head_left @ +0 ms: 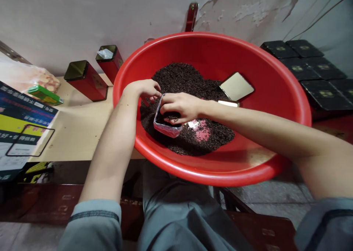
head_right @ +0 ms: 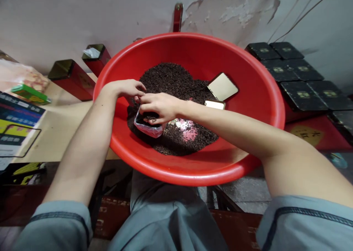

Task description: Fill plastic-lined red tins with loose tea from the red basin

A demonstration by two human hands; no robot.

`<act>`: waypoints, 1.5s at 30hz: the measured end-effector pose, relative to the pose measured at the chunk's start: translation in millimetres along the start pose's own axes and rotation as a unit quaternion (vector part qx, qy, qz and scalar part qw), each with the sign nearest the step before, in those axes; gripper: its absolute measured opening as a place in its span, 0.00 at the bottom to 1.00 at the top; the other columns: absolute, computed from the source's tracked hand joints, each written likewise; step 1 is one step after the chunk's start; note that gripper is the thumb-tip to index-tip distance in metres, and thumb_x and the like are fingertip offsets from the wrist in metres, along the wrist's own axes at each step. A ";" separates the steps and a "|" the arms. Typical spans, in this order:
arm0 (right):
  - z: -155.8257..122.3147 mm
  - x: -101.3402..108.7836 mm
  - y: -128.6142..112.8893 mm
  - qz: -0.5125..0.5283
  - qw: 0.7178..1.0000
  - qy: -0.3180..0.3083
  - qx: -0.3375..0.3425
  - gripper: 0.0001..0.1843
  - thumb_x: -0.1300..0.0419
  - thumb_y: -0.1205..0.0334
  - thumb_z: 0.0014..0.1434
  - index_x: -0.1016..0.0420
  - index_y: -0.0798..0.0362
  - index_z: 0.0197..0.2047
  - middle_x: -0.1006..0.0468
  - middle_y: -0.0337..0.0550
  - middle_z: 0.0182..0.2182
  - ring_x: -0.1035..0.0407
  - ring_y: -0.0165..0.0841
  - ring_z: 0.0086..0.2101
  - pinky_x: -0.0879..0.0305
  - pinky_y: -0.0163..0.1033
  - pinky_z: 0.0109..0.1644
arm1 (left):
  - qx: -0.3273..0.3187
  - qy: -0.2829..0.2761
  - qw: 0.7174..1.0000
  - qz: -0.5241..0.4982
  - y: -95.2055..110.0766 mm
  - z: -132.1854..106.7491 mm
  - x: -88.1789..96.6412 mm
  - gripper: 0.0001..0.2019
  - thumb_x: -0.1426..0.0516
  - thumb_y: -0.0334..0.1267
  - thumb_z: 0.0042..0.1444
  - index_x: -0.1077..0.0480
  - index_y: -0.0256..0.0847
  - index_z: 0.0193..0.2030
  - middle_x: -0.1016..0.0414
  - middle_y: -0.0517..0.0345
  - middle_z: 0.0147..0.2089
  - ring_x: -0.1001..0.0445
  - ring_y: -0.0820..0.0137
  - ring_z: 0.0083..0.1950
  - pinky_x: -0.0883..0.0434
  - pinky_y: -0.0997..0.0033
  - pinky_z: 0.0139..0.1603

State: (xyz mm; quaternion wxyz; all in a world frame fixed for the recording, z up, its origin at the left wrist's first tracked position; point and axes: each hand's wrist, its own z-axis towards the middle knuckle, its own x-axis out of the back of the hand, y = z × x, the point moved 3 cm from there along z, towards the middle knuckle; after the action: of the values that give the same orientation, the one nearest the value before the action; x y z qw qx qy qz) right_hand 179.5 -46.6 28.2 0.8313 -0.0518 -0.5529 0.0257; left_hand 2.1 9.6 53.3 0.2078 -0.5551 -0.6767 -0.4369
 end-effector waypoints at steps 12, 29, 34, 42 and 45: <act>-2.1 4.0 2.5 0.021 0.991 0.114 -0.066 0.16 0.38 0.51 0.74 0.20 0.52 0.56 0.21 0.58 0.56 0.28 0.47 0.56 0.28 0.59 0.60 | 0.001 -0.017 1.000 0.001 0.0 -0.5 -1.1 0.34 0.38 0.38 0.55 0.25 0.41 0.71 0.15 0.52 0.51 0.15 0.62 0.52 0.20 0.71 0.52; -40.8 -11.9 -30.7 -0.038 0.995 -0.034 -0.085 0.44 0.51 0.37 0.78 0.38 0.67 0.79 0.41 0.75 0.78 0.48 0.59 0.78 0.45 0.68 0.79 | 0.009 -0.023 1.000 0.010 0.3 0.7 -3.7 0.31 0.37 0.42 0.63 0.27 0.44 0.74 0.15 0.50 0.51 0.16 0.62 0.53 0.21 0.73 0.47; -35.4 -9.5 -36.3 -0.068 0.994 -0.032 -0.078 0.44 0.50 0.35 0.77 0.34 0.65 0.78 0.37 0.71 0.76 0.44 0.59 0.77 0.43 0.66 0.79 | -0.004 -0.029 0.999 0.023 4.1 -3.4 -4.6 0.29 0.37 0.41 0.62 0.25 0.44 0.71 0.14 0.50 0.53 0.16 0.62 0.54 0.21 0.74 0.48; -35.6 -8.1 -37.0 -0.080 0.993 0.001 -0.089 0.41 0.48 0.37 0.77 0.37 0.58 0.80 0.43 0.67 0.79 0.49 0.57 0.79 0.50 0.69 0.80 | 0.002 -0.020 0.999 0.045 11.6 -6.0 -7.1 0.31 0.40 0.36 0.62 0.27 0.45 0.73 0.13 0.51 0.54 0.14 0.63 0.51 0.21 0.77 0.46; -31.3 -9.1 -44.4 -0.059 0.996 -0.008 -0.059 0.42 0.47 0.37 0.77 0.39 0.58 0.81 0.45 0.66 0.80 0.50 0.55 0.79 0.53 0.67 0.81 | -0.010 -0.013 0.998 0.059 13.7 -7.0 -7.0 0.30 0.41 0.36 0.63 0.26 0.46 0.72 0.13 0.53 0.54 0.14 0.64 0.51 0.22 0.77 0.45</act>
State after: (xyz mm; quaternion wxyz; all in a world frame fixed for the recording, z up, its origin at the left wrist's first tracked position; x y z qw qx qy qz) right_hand 204.2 -93.4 13.0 0.8224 -0.0677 -0.5620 -0.0561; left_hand 15.6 -0.1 56.6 0.2187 -0.6020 -0.6411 -0.4229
